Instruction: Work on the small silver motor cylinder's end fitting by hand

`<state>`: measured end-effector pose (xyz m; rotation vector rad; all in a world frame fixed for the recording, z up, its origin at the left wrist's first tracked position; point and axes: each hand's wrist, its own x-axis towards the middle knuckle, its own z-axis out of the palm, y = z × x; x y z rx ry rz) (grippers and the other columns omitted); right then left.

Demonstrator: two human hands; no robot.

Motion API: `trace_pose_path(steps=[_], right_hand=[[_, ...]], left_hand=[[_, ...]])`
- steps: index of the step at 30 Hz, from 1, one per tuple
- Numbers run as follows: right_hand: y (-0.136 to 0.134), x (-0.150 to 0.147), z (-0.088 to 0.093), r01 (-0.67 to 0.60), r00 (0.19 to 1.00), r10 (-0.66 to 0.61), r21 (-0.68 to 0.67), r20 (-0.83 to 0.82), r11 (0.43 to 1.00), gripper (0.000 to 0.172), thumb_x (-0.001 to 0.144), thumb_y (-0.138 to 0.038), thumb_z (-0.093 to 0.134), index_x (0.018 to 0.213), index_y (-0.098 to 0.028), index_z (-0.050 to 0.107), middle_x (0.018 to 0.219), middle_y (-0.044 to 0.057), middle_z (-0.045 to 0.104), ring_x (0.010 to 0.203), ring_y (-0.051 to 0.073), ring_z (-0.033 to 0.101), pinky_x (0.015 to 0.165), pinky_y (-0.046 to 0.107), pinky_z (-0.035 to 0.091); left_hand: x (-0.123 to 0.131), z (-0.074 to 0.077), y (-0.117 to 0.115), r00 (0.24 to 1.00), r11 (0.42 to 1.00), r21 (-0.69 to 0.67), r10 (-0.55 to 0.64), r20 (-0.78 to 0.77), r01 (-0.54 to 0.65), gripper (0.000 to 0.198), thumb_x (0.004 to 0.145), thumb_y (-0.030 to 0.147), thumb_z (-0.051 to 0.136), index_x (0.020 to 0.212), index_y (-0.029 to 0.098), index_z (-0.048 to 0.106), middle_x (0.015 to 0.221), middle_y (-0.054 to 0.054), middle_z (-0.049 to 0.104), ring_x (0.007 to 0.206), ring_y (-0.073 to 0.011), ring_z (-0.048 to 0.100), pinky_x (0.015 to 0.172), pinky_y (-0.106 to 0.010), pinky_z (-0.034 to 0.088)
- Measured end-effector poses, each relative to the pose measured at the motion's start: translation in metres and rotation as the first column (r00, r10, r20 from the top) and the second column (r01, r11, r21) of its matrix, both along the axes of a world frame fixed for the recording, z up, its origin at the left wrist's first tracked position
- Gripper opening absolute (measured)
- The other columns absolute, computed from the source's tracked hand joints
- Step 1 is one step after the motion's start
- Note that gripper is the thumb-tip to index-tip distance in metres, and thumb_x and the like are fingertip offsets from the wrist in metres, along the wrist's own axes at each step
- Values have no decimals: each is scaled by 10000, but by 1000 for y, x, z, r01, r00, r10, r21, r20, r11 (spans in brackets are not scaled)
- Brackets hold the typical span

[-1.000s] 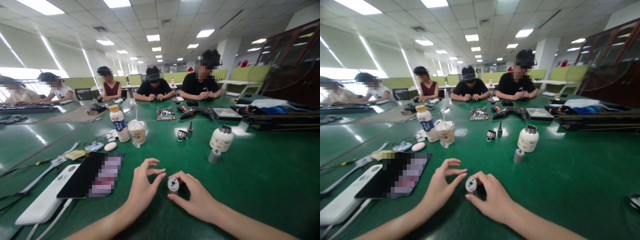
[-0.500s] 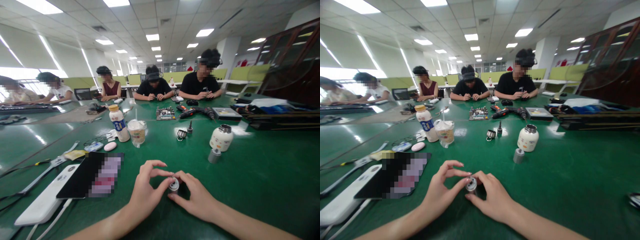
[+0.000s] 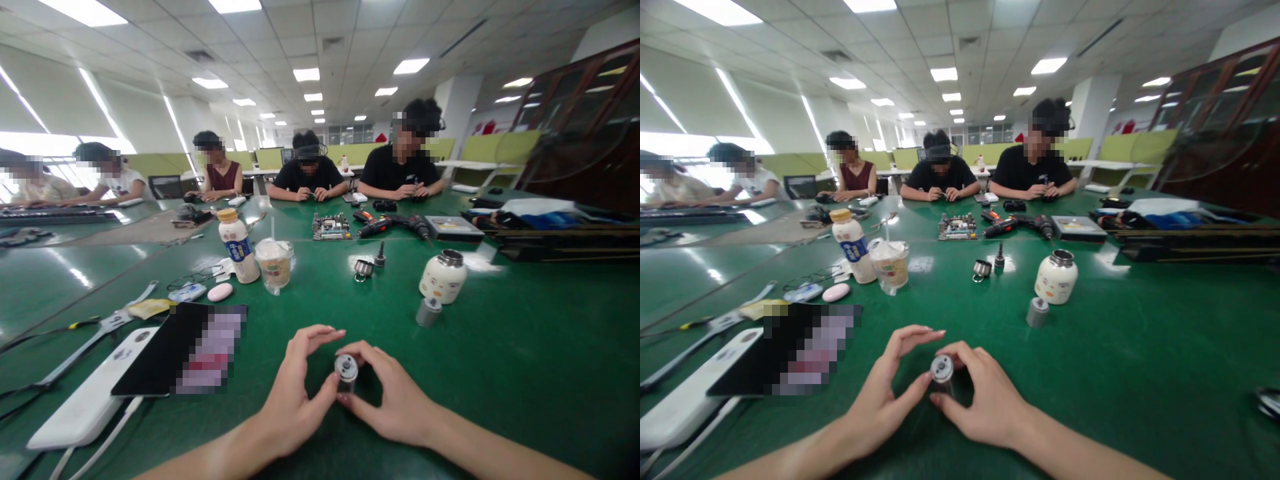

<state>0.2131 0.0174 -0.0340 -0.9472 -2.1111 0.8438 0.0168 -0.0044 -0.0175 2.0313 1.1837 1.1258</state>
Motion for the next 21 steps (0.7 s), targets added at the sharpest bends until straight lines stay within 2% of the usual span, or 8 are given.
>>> trace_pose_path(steps=[2, 3, 6, 8, 13, 18, 21], right_hand=[[0, 3, 2, -21, 996, 22, 5, -82, 1000, 532, 768, -123, 635, 1258, -247, 469, 1169, 52, 631, 1031, 216, 605, 940, 376, 454], [1, 4, 3, -27, 993, 28, 14, -117, 1000, 544, 775, -107, 605, 1281, -249, 463, 1206, 58, 617, 1074, 217, 593, 973, 389, 439], [5, 7, 5, -42, 986, 50, 54, -159, 998, 424, 829, -116, 541, 1226, -264, 559, 1227, 53, 617, 1176, 230, 548, 1027, 424, 397], [5, 8, 7, -60, 987, 70, 74, -142, 995, 370, 861, -141, 534, 1194, -280, 615, 1238, 48, 622, 1206, 235, 535, 1031, 431, 389], [3, 3, 9, 0, 994, 8, 72, -106, 997, 261, 909, -208, 571, 1124, -294, 691, 1136, 54, 690, 1103, 228, 608, 972, 423, 432], [5, -4, 19, 94, 991, -93, 2, -101, 996, 107, 869, -262, 661, 923, -250, 752, 998, 57, 732, 973, 224, 663, 906, 402, 478], [6, -6, 27, 118, 989, -121, -34, -87, 992, 103, 868, -268, 663, 827, -229, 750, 938, 49, 740, 915, 214, 674, 877, 386, 492]], left_hand=[[-1, -7, -1, 1000, 1000, -23, 0, -21, 0, 558, 834, 162, 611, 1329, 244, 368, 1340, -98, 559, 1266, -247, 501, 1083, -457, 368], [-1, -11, -1, 999, 999, -40, -5, -48, 3, 598, 817, 184, 648, 1336, 248, 358, 1338, -98, 558, 1262, -254, 500, 1074, -458, 378], [1, -20, -1, 991, 997, -71, -5, -134, -5, 638, 785, 278, 734, 1329, 267, 400, 1304, -85, 586, 1224, -273, 519, 1034, -462, 410], [3, -22, 0, 986, 998, -60, 8, -166, -18, 542, 801, 296, 728, 1283, 275, 482, 1271, -71, 607, 1190, -270, 537, 1013, -454, 424], [6, -19, 2, 978, 998, -45, 28, -205, -38, 324, 818, 269, 705, 1137, 266, 654, 1181, -68, 656, 1124, -270, 575, 974, -436, 450], [7, -11, 2, 975, 998, -46, 21, -223, -32, 326, 818, 266, 699, 1143, 282, 672, 1153, -58, 683, 1099, -272, 593, 954, -434, 460], [8, -10, 2, 972, 998, -59, -1, -234, -13, 324, 835, 257, 677, 1157, 285, 663, 1154, -54, 684, 1096, -268, 591, 956, -439, 454]])
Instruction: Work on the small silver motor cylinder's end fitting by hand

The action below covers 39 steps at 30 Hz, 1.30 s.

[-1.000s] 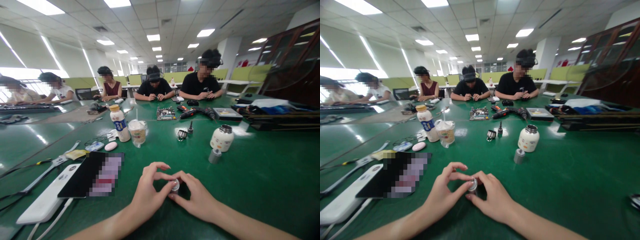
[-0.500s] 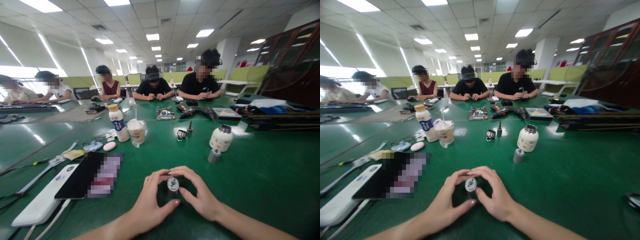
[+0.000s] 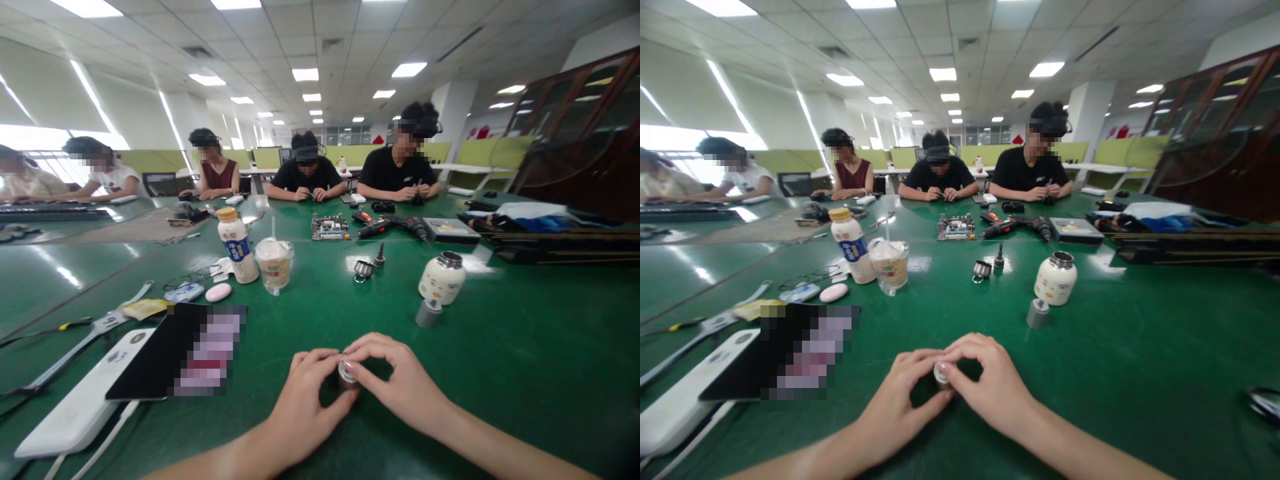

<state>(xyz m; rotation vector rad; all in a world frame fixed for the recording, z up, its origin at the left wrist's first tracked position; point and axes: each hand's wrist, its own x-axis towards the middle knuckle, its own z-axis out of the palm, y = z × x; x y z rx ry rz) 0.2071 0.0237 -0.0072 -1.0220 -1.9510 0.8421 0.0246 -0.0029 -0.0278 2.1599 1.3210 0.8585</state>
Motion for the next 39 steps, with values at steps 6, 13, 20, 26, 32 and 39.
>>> trace_pose_path(steps=[6, 13, 20, 26, 32, 39], right_hand=[[6, 5, 2, 10, 1000, -10, 42, -13, 999, 125, 897, -291, 641, 841, -235, 738, 928, 36, 740, 935, 209, 665, 891, 381, 485], [45, 34, -23, 154, 978, -167, 108, 127, 982, 137, 869, -344, 670, 866, -251, 770, 1031, 61, 724, 1015, 248, 632, 949, 474, 458], [51, 42, -37, 109, 963, -139, 137, 231, 985, 223, 843, -310, 703, 1061, -289, 746, 1152, 71, 718, 1136, 274, 593, 990, 534, 438], [43, 35, -26, 108, 992, -108, 6, 61, 994, 146, 836, -311, 699, 937, -241, 777, 992, 67, 758, 989, 249, 683, 935, 463, 506], [17, 17, -4, -7, 982, -9, -85, -188, 996, 130, 827, -320, 720, 895, -210, 738, 924, 48, 765, 938, 218, 700, 876, 378, 540], [4, 7, -1, -39, 990, 32, -42, -137, 998, 37, 834, -224, 704, 847, -236, 736, 900, 30, 743, 938, 207, 675, 866, 363, 509]], left_hand=[[0, -1, 0, 999, 1000, -16, -27, -20, 27, 338, 855, 267, 661, 1192, 276, 641, 1172, -64, 678, 1093, -271, 581, 956, -440, 443], [-2, -1, 0, 1000, 999, -27, -19, -25, 18, 289, 853, 286, 677, 1138, 246, 658, 1191, -70, 669, 1099, -268, 581, 966, -431, 441], [-3, -4, 1, 1000, 1000, 3, -23, -13, 23, 302, 856, 301, 678, 1154, 258, 651, 1191, -76, 674, 1096, -272, 593, 958, -427, 453], [-3, -5, 1, 999, 999, -15, -28, -29, 28, 319, 863, 306, 680, 1175, 259, 635, 1219, -71, 662, 1132, -278, 571, 976, -429, 440], [-2, -2, 1, 998, 998, -23, -54, -17, 54, 328, 869, 296, 680, 1191, 266, 622, 1217, -63, 663, 1110, -265, 577, 963, -418, 437], [-1, -2, 1, 998, 998, -21, -64, -17, 64, 361, 861, 273, 698, 1211, 266, 613, 1211, -45, 669, 1114, -254, 576, 965, -407, 421]])
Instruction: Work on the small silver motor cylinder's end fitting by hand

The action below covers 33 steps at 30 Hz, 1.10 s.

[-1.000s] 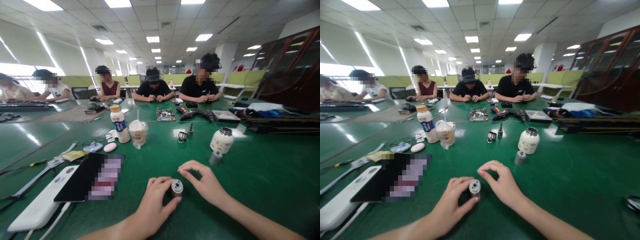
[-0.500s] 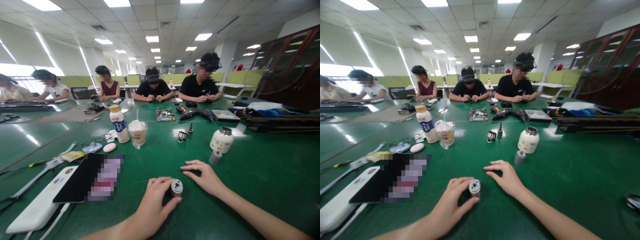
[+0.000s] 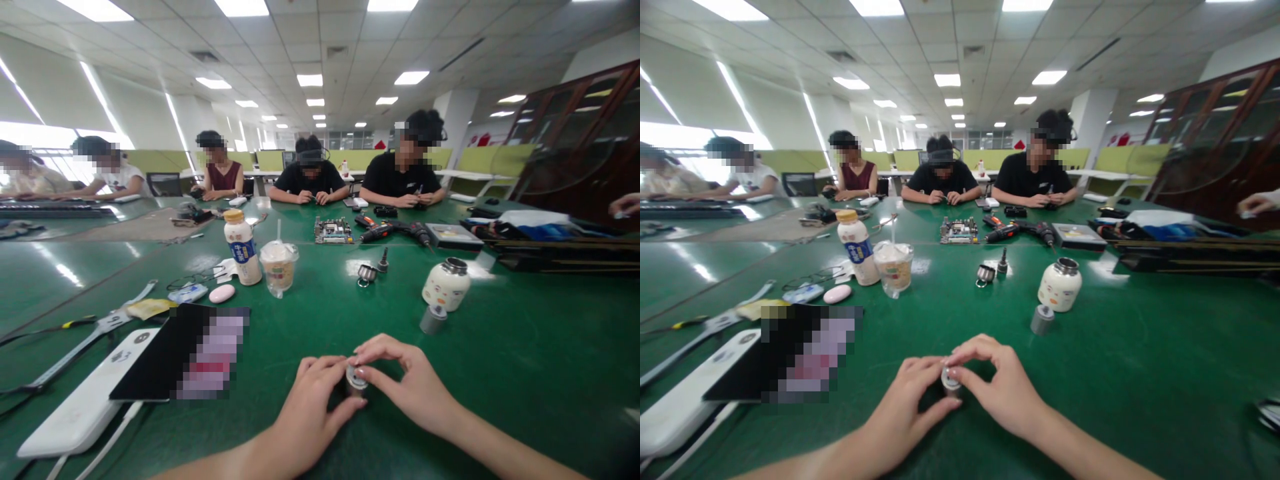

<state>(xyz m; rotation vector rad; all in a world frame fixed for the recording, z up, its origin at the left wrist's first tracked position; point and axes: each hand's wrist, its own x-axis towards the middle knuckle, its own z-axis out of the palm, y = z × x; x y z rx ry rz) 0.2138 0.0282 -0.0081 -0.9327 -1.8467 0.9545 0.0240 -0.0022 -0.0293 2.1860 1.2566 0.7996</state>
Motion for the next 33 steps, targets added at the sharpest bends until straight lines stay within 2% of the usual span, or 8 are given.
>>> trace_pose_path(steps=[5, 10, 16, 19, 23, 25, 27, 33], right_hand=[[-3, 0, 1, -3, 999, 2, 12, 44, 1000, 35, 848, -245, 689, 860, -229, 717, 895, 28, 736, 909, 200, 676, 841, 340, 502], [-1, 3, 2, 70, 997, -70, -1, -38, 998, 114, 875, -307, 645, 929, -208, 628, 764, 5, 712, 793, 177, 685, 821, 319, 504], [0, 1, 0, 65, 998, -65, -12, 3, 998, 253, 759, -249, 761, 946, -215, 593, 832, 4, 741, 840, 182, 696, 844, 310, 506], [-4, -2, 0, 72, 997, -71, -27, 9, 997, 220, 756, -234, 764, 911, -217, 609, 825, 2, 742, 826, 176, 701, 817, 297, 519], [3, 2, 0, 126, 989, -126, -1, -73, 992, 194, 787, -282, 746, 888, -222, 592, 835, 9, 742, 835, 179, 708, 805, 299, 533], [13, 9, -4, 178, 980, -176, 19, -92, 984, 204, 799, -304, 737, 902, -223, 581, 854, 15, 746, 863, 188, 712, 834, 319, 530], [26, 17, -10, 202, 979, -201, 30, -33, 979, 192, 806, -295, 727, 913, -215, 590, 872, 27, 750, 881, 200, 716, 863, 345, 523], [50, 33, -37, 130, 983, -129, -2, 128, 991, 152, 793, -247, 710, 920, -195, 645, 929, 45, 748, 910, 214, 713, 881, 383, 535]], left_hand=[[0, 0, 1, 1000, 1000, 13, -11, -12, 11, 362, 861, 258, 702, 1211, 275, 608, 1214, -31, 674, 1134, -251, 574, 976, -424, 395], [0, 1, 0, 1000, 1000, 14, -13, -19, 14, 347, 866, 271, 698, 1200, 292, 607, 1216, -26, 675, 1127, -249, 581, 977, -429, 384], [0, -1, 1, 1000, 999, 29, -19, -17, 20, 396, 869, 242, 694, 1243, 303, 579, 1237, -21, 667, 1147, -246, 570, 973, -421, 388], [0, 0, 1, 999, 999, 22, -26, -27, 26, 423, 868, 239, 695, 1264, 308, 566, 1246, -19, 664, 1161, -246, 566, 979, -429, 387], [-1, 1, 0, 999, 1000, 15, -6, -42, 7, 359, 870, 268, 692, 1218, 273, 603, 1233, -45, 667, 1145, -256, 571, 986, -443, 391], [-1, 0, 0, 999, 1000, 17, 5, -47, -4, 329, 868, 281, 693, 1187, 251, 619, 1228, -57, 666, 1129, -259, 577, 987, -445, 397], [0, -2, 0, 999, 1000, 25, 12, -50, -11, 323, 868, 284, 693, 1180, 241, 621, 1228, -60, 666, 1127, -258, 578, 988, -443, 402], [0, -3, 0, 998, 999, 38, 22, -55, -20, 348, 862, 286, 700, 1196, 239, 614, 1225, -57, 670, 1128, -253, 584, 989, -435, 417]])
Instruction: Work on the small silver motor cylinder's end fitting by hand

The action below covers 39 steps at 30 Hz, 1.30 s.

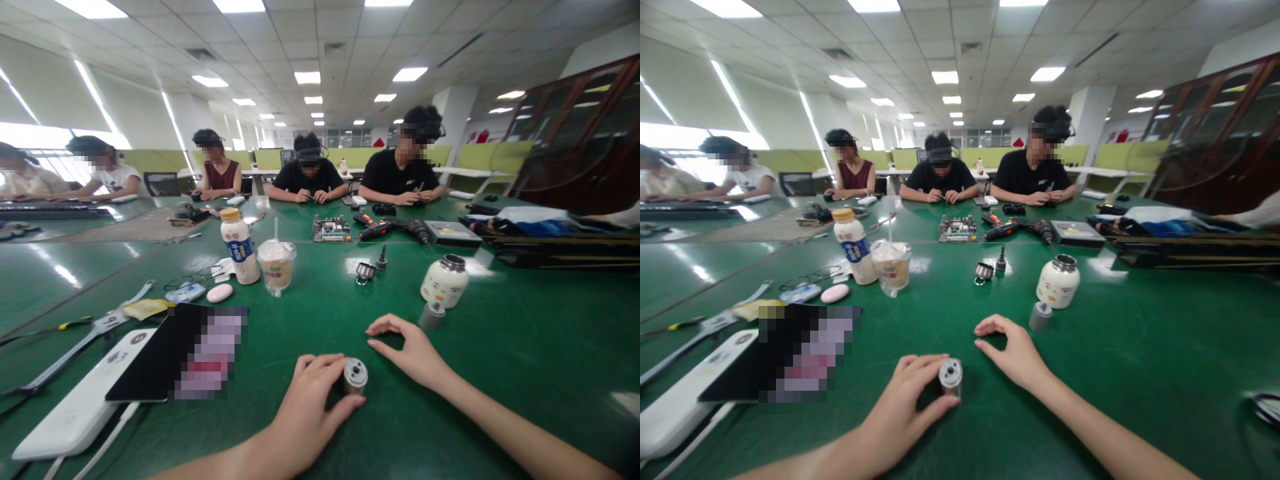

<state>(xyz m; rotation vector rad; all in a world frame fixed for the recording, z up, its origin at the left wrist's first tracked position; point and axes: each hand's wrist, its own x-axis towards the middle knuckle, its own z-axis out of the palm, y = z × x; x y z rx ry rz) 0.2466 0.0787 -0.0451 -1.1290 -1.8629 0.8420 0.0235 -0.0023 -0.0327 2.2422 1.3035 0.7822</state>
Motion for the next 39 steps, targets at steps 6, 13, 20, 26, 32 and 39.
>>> trace_pose_path(steps=[6, 13, 20, 26, 32, 39], right_hand=[[-12, -8, 14, -17, 997, 14, -43, -75, 999, 129, 804, -288, 717, 876, -192, 671, 901, 56, 769, 878, 228, 731, 861, 389, 560], [-47, -28, 41, -98, 984, 93, -24, -150, 995, 88, 803, -292, 725, 835, -215, 697, 909, 47, 748, 953, 227, 695, 877, 372, 532], [-54, -31, 41, -95, 995, 96, 37, -31, 995, 39, 817, -215, 705, 834, -249, 715, 922, 26, 721, 957, 222, 652, 862, 381, 491], [-53, -30, 41, -24, 999, 26, 59, -22, 998, 77, 816, -276, 712, 865, -236, 668, 815, 7, 701, 833, 208, 667, 797, 354, 495], [-53, -29, 43, -4, 996, 12, 89, -85, 996, 208, 783, -272, 731, 940, -228, 602, 872, 10, 714, 858, 196, 680, 818, 331, 507], [-56, -34, 40, -11, 997, 15, 64, -72, 998, 81, 795, -254, 724, 816, -219, 654, 814, 14, 720, 809, 192, 695, 780, 327, 533]], left_hand=[[0, 1, -1, 1000, 1000, 8, 9, -3, -9, 342, 857, 291, 703, 1187, 252, 625, 1218, -59, 678, 1118, -264, 597, 983, -434, 427], [1, 3, 0, 1000, 1000, 21, -10, 2, 10, 380, 856, 302, 708, 1222, 283, 610, 1217, -47, 686, 1099, -254, 613, 981, -436, 418], [1, 1, 0, 999, 999, 21, -32, 23, 32, 359, 874, 281, 690, 1221, 265, 603, 1223, -69, 682, 1106, -255, 607, 982, -440, 395], [1, 3, -1, 999, 999, 22, -41, 7, 41, 387, 880, 270, 685, 1248, 281, 567, 1239, -43, 674, 1120, -246, 601, 987, -442, 374], [2, 3, -1, 999, 999, 24, -33, 21, 32, 364, 869, 252, 699, 1212, 284, 584, 1224, -33, 683, 1091, -241, 612, 968, -422, 381], [0, 3, -2, 999, 998, 40, -49, 11, 49, 416, 879, 247, 687, 1269, 293, 549, 1250, -43, 670, 1120, -247, 600, 971, -430, 377]])
